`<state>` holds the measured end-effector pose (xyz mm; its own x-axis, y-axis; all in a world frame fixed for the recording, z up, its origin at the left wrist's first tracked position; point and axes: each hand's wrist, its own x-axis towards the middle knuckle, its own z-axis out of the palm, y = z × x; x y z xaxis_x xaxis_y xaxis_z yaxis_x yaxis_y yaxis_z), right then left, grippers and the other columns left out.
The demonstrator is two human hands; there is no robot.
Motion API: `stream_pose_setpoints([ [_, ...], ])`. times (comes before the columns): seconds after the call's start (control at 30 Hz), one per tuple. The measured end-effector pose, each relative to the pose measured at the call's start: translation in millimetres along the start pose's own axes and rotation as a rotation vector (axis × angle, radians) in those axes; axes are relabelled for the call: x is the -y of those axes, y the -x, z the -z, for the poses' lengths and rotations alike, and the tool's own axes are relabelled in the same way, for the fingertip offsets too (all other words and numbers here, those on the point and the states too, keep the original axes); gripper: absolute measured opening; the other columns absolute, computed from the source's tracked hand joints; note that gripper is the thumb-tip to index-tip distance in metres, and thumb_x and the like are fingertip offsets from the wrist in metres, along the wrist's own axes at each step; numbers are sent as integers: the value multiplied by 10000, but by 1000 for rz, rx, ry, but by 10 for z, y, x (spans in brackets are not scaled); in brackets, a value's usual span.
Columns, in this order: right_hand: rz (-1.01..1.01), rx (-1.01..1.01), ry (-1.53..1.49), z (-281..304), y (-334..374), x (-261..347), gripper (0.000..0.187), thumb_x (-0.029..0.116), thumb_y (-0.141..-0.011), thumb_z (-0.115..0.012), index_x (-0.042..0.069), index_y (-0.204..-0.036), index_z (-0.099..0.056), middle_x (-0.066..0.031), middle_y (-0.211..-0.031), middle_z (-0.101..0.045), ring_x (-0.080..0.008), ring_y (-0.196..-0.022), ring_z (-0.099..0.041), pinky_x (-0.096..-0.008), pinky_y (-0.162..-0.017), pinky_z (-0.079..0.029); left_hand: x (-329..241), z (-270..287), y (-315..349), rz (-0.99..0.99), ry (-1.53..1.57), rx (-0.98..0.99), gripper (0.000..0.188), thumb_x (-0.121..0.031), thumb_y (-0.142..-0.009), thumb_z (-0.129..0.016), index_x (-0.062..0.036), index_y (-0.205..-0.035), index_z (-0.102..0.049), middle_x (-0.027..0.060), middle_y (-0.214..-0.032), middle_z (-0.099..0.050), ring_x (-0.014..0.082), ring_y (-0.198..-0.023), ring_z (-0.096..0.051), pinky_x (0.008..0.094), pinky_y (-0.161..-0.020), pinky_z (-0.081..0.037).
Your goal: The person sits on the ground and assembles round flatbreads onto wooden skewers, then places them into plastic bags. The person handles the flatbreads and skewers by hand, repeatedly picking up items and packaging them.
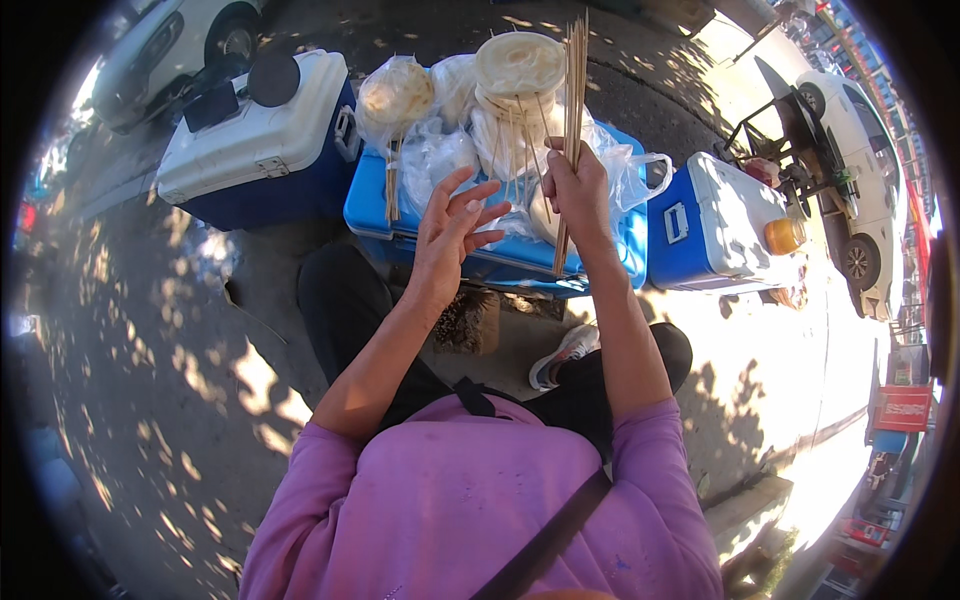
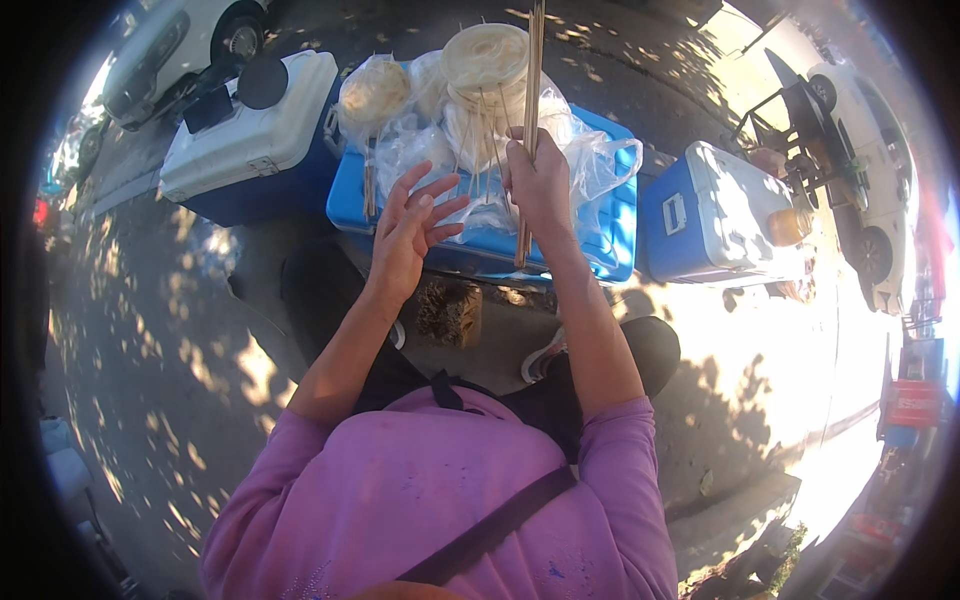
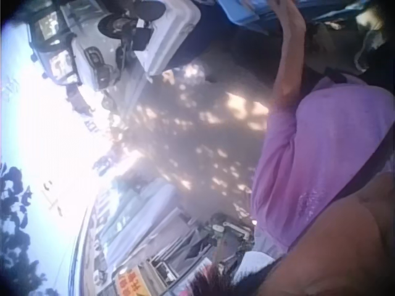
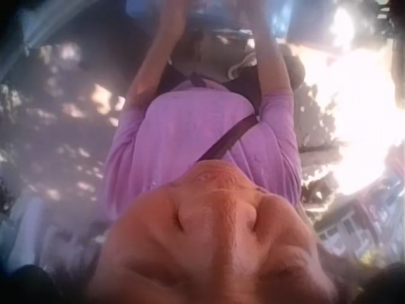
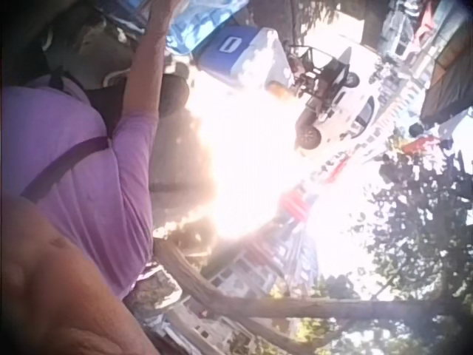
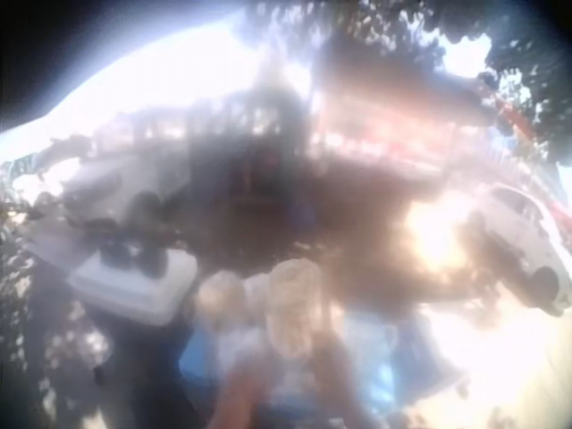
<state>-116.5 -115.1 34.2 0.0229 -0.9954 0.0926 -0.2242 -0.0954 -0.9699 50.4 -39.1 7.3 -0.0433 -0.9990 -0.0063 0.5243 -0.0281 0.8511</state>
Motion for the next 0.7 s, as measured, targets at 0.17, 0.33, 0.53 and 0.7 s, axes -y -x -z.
stream_pose_setpoints([
  [0.17, -87, 65, 177, 139, 247, -37, 265, 184, -945, -474, -22, -1101, -535, -47, -572, -550, -73, -425, -464, -228, -407, -360, 3, 269, 230, -1, -138, -25, 451, -214, -939, -510, -87, -1350, -372, 148, -1254, -536, 233, -1061, -597, 323, -829, -507],
  [0.33, -223, 46, 17, 761, 1137, -42, 225, 202, -971, -439, 19, -1071, -525, -27, -597, -533, -79, -449, -478, -229, -441, -387, 116, 84, 432, 107, -278, 497, 364, -103, -940, -488, -49, -1296, -435, 135, -1189, -578, 207, -1013, -610, 307, -827, -499],
  [0.53, -271, -564, -319, 2058, 1935, -741, 165, 197, -967, -485, 63, -1050, -533, -2, -609, -497, -59, -406, -400, -190, -358, -319, 643, -1207, 1031, 303, -367, 1859, 367, -82, -900, -524, -93, -1267, -537, 86, -1206, -585, 230, -1094, -569, 329, -921, -445],
  [0.7, -340, -863, -354, 2432, 2745, -1310, 152, 215, -944, -530, 83, -1018, -549, 6, -605, -487, -64, -413, -398, -204, -358, -308, 1593, -1279, 1502, 574, 60, 2092, 341, -149, -894, -525, -113, -1230, -570, 114, -1173, -592, 252, -1062, -582, 336, -892, -457],
])
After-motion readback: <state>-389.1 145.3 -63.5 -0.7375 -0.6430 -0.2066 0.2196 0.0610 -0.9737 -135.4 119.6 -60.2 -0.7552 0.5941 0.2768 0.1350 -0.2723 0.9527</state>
